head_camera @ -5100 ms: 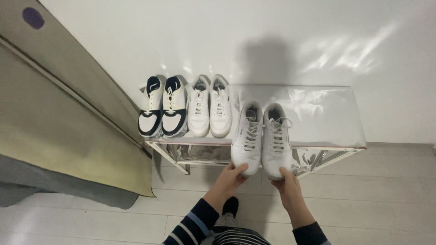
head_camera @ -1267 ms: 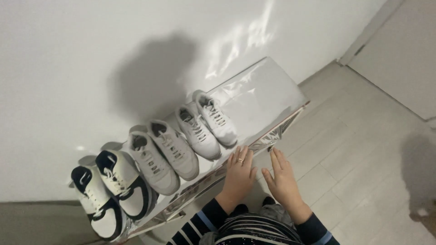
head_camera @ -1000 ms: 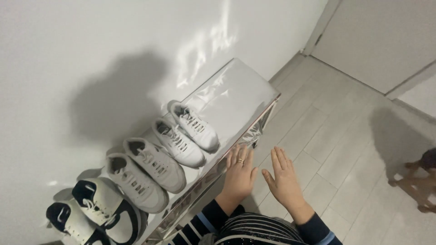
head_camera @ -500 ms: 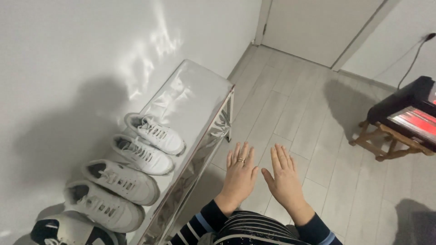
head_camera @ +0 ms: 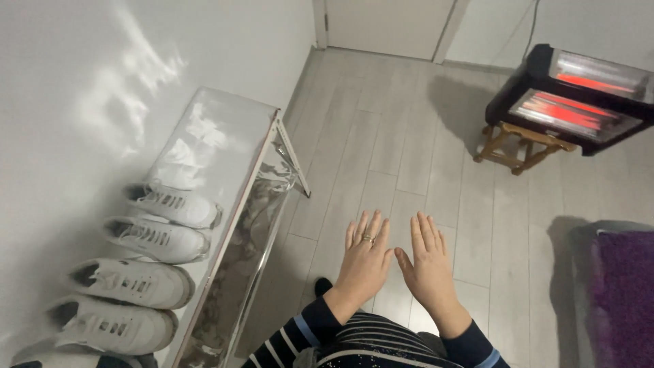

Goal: The person picks up pairs of shoes from a bed and places them onto a two-tier shoe rack. The person handles multiple pairs of sneakers and casual shoes, arranging them on the top and bottom shelves of the rack.

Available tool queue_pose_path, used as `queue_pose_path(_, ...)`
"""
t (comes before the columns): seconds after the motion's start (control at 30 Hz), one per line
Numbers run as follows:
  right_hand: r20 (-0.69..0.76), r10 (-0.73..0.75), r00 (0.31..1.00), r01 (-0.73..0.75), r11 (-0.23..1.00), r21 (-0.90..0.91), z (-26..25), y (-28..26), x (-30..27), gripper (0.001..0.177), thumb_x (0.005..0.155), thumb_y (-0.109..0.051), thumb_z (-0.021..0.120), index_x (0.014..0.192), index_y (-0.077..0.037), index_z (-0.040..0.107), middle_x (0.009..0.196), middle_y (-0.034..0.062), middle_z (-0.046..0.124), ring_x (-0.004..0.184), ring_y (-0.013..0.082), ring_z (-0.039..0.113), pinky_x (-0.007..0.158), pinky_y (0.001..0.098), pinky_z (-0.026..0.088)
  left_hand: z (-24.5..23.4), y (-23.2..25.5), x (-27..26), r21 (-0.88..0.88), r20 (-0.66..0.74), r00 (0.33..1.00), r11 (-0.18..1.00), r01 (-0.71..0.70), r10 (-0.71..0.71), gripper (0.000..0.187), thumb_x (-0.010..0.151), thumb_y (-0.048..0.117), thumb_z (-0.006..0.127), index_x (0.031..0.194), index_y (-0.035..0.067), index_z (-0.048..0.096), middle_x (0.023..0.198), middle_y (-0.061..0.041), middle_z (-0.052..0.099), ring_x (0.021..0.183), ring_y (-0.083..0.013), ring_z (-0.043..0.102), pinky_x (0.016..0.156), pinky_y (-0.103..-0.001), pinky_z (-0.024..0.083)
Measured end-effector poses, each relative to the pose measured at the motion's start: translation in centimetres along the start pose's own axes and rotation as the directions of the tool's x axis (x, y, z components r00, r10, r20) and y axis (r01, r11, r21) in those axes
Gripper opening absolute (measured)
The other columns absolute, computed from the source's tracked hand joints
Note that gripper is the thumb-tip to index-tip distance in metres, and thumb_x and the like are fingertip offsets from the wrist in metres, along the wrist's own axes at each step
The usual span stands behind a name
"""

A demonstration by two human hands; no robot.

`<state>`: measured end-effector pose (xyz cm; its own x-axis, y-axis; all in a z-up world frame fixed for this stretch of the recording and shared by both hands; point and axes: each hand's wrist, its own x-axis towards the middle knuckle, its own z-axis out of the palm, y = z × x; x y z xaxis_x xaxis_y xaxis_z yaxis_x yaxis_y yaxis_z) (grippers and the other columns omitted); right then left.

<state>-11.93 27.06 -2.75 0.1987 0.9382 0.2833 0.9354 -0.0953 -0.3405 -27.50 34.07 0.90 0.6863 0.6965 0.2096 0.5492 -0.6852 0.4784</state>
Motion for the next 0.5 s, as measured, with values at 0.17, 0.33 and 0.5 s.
queue_pose_path(0.17, -0.002, 0.08, 0.997, -0.08, 0.997, -0.005, -3.2, 2.3, -5.0, 0.071, 0.101, -0.035, 0.053, 0.158, 0.0, 0.031, 0.167, 0.0195, 0.03, 0.156, 0.0374, 0.024, 0.122, 0.0543, 0.025, 2.5, 5.2, -1.4, -0.035, 0.05, 0.996, 0.996, -0.078, 0.079, 0.054, 0.106, 0.024, 0.046, 0.153, -0.002, 0.037, 0.164, -0.023, 0.03, 0.155, -0.0389, 0.018, 0.124, -0.056, 0.011)
queue_pose_path(0.33, -0.006, 0.167, 0.986, -0.167, 0.986, -0.007, -5.9, 4.9, -10.5, 0.071, 0.101, -0.035, 0.053, 0.157, 0.002, 0.031, 0.167, 0.021, 0.028, 0.155, 0.0397, 0.024, 0.121, 0.0551, 0.026, 5.3, 10.0, -2.9, -0.072, 0.079, 0.987, 0.988, -0.137, 0.143, 0.055, 0.106, 0.024, 0.048, 0.153, -0.002, 0.039, 0.164, -0.021, 0.031, 0.155, -0.0378, 0.019, 0.124, -0.056, 0.011)
queue_pose_path(0.5, -0.003, 0.345, 0.939, -0.345, 0.938, -0.03, -9.3, 6.6, -15.3, 0.071, 0.101, -0.04, 0.058, 0.156, 0.001, 0.039, 0.162, 0.0251, 0.037, 0.153, 0.0409, 0.03, 0.12, 0.0544, 0.028, 5.2, 15.8, -3.2, -0.143, 0.287, 0.941, 0.979, -0.142, 0.178, 0.057, 0.104, 0.016, 0.049, 0.154, -0.005, 0.035, 0.165, -0.03, 0.024, 0.155, -0.0449, 0.013, 0.123, -0.06, 0.005)
